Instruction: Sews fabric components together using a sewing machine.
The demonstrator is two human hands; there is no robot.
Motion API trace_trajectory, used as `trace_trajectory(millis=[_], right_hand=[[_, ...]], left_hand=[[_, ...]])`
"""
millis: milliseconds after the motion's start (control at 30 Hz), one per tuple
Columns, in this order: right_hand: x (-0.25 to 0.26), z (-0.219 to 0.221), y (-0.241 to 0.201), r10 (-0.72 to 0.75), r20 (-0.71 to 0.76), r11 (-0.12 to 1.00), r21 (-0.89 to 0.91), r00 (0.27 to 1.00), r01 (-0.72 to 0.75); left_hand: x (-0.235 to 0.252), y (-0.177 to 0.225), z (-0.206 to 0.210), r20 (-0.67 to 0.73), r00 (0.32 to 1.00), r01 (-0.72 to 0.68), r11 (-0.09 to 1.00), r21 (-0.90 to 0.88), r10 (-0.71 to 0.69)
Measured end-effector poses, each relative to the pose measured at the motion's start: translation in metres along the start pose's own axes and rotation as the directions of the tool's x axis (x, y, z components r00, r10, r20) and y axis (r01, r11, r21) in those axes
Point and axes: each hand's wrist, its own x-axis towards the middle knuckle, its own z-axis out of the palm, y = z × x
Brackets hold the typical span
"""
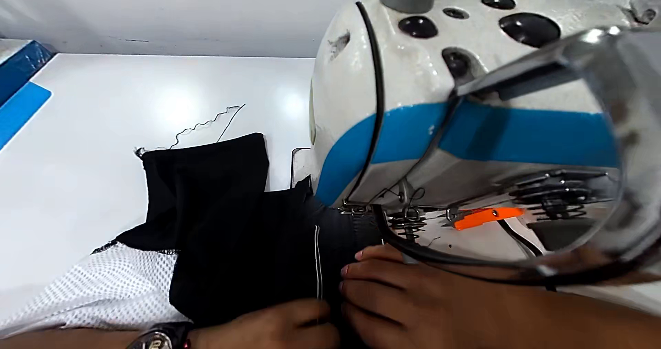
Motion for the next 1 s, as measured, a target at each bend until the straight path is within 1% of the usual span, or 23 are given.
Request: trace_trajectory(millis=[67,100,133,200,267,333,367,433,467,500,533,567,633,667,700,733,767,833,867,900,933,967,1000], right_hand=[[-0.004,-0.002,0.000,-0.020,-0.032,0.999,0.027,0.999,0.021],[-0.006,-0.001,0.004,-0.010,-0.075,0.997,0.075,0.997,0.015],[-0.009,-0.002,0.008,0.014,-0.116,0.990,0.139,0.993,0.003],[-0.011,-0.002,0.015,0.055,-0.164,0.971,0.237,0.985,-0.015],[-0.010,0.000,0.018,0.075,-0.159,0.964,0.265,0.984,-0.031],[-0.009,0.001,0.018,0.100,-0.151,0.960,0.274,0.983,-0.056],[-0.009,0.001,0.019,0.138,-0.147,0.954,0.286,0.979,-0.091],[-0.008,0.000,0.021,0.294,-0.157,0.906,0.359,0.943,-0.223],[-0.006,0.000,0.021,0.400,-0.184,0.861,0.411,0.898,-0.300],[-0.003,0.000,0.021,0.514,-0.204,0.794,0.479,0.833,-0.373],[0.001,-0.002,0.020,0.623,-0.197,0.712,0.542,0.757,-0.446],[0.006,-0.003,0.019,0.720,-0.171,0.620,0.594,0.673,-0.512],[0.015,-0.006,0.019,0.845,-0.094,0.436,0.692,0.527,-0.575],[0.018,-0.006,0.020,0.869,-0.066,0.377,0.731,0.490,-0.569],[0.021,-0.006,0.020,0.883,-0.047,0.335,0.761,0.468,-0.556],[0.022,-0.005,0.020,0.883,-0.047,0.327,0.774,0.467,-0.542],[0.021,-0.005,0.021,0.876,-0.053,0.334,0.785,0.480,-0.521],[0.022,-0.006,0.022,0.871,-0.037,0.304,0.823,0.490,-0.479],[0.022,-0.006,0.022,0.875,-0.014,0.271,0.843,0.484,-0.465],[0.022,-0.007,0.022,0.875,-0.002,0.250,0.858,0.485,-0.449],[0.021,-0.006,0.022,0.860,-0.010,0.271,0.856,0.510,-0.439],[0.017,-0.006,0.022,0.819,-0.041,0.347,0.830,0.572,-0.436],[0.011,-0.006,0.023,0.736,-0.092,0.479,0.771,0.671,-0.420]], left_hand=[[-0.002,-0.011,-0.005,0.041,0.996,0.066,0.966,0.251,-0.079],[-0.004,-0.019,-0.009,0.050,0.995,0.065,0.924,0.376,-0.090],[-0.005,-0.025,-0.014,0.051,0.995,0.052,0.888,0.457,-0.084],[-0.007,-0.030,-0.020,0.039,0.996,0.054,0.856,0.515,-0.086],[-0.007,-0.031,-0.021,0.044,0.994,0.062,0.842,0.535,-0.102],[-0.007,-0.030,-0.016,0.026,0.997,0.051,0.861,0.505,-0.074],[-0.008,-0.031,-0.014,-0.016,0.998,0.065,0.882,0.466,-0.066],[-0.010,-0.037,-0.010,-0.156,0.982,0.148,0.942,0.301,-0.104],[-0.009,-0.042,-0.013,-0.245,0.956,0.213,0.956,0.202,-0.161],[-0.007,-0.048,-0.019,-0.307,0.920,0.282,0.956,0.086,-0.244],[-0.004,-0.055,-0.029,-0.317,0.883,0.347,0.936,-0.058,-0.347],[0.000,-0.059,-0.039,-0.275,0.845,0.407,0.885,-0.225,-0.459],[0.015,-0.058,-0.056,-0.144,0.731,0.519,0.681,-0.517,-0.667],[0.022,-0.057,-0.061,-0.074,0.679,0.548,0.571,-0.611,-0.731],[0.026,-0.059,-0.064,-0.012,0.652,0.558,0.490,-0.669,-0.758],[0.027,-0.062,-0.065,0.031,0.664,0.550,0.460,-0.697,-0.747],[0.025,-0.067,-0.065,0.057,0.709,0.525,0.474,-0.707,-0.703],[0.020,-0.075,-0.064,0.086,0.817,0.458,0.552,-0.697,-0.570],[0.018,-0.076,-0.064,0.094,0.850,0.446,0.612,-0.654,-0.519],[0.019,-0.074,-0.063,0.099,0.861,0.458,0.675,-0.579,-0.499],[0.019,-0.072,-0.062,0.099,0.866,0.473,0.740,-0.478,-0.490],[0.019,-0.069,-0.059,0.083,0.878,0.469,0.809,-0.355,-0.472],[0.018,-0.066,-0.054,0.039,0.902,0.428,0.879,-0.210,-0.430]])
